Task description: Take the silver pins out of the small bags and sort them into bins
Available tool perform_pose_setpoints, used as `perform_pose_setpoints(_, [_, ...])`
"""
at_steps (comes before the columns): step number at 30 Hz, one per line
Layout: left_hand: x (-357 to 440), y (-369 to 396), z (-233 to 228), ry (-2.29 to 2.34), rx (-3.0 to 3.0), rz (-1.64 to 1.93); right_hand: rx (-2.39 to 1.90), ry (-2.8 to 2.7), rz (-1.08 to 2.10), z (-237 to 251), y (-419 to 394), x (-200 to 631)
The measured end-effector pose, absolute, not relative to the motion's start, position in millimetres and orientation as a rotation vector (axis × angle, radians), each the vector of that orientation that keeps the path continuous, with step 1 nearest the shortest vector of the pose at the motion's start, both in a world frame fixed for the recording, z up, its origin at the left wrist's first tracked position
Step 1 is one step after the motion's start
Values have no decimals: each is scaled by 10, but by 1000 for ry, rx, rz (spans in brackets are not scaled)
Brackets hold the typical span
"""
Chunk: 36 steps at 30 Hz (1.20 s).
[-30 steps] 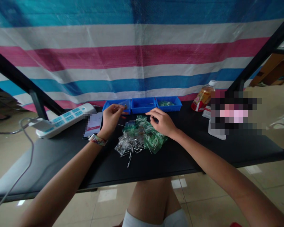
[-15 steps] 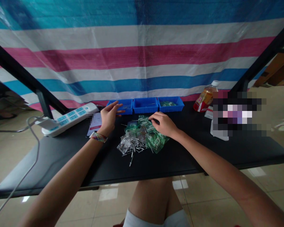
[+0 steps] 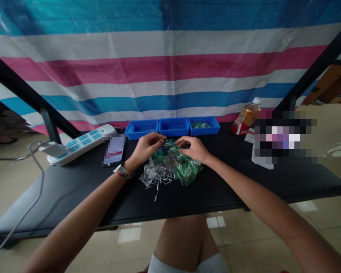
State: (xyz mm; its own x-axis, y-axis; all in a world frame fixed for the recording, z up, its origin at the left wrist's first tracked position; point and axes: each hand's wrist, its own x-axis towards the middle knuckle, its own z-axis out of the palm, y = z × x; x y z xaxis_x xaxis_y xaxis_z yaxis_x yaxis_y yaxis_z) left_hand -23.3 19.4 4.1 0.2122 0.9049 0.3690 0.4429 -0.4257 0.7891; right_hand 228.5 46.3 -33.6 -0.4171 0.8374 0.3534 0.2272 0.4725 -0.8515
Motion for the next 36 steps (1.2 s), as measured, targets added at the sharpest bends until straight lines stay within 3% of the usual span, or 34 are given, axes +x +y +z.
perform_pose_setpoints(6, [-107, 136, 6, 1200, 2266, 978, -842, -1767, 961, -303, 490, 2253])
perform_pose_setpoints(17, [-67, 152, -5, 1139, 1830, 1153, -836, -1450, 1007, -205, 504, 2241])
perform_pose_setpoints(28, [-32, 111, 69, 1085, 1681, 1325, -717, -1511, 1336, -180, 409, 2176])
perform_pose_setpoints(36, [-31, 72, 118, 1135, 1616, 1151, -697, -1598, 1013, -62, 298, 2188])
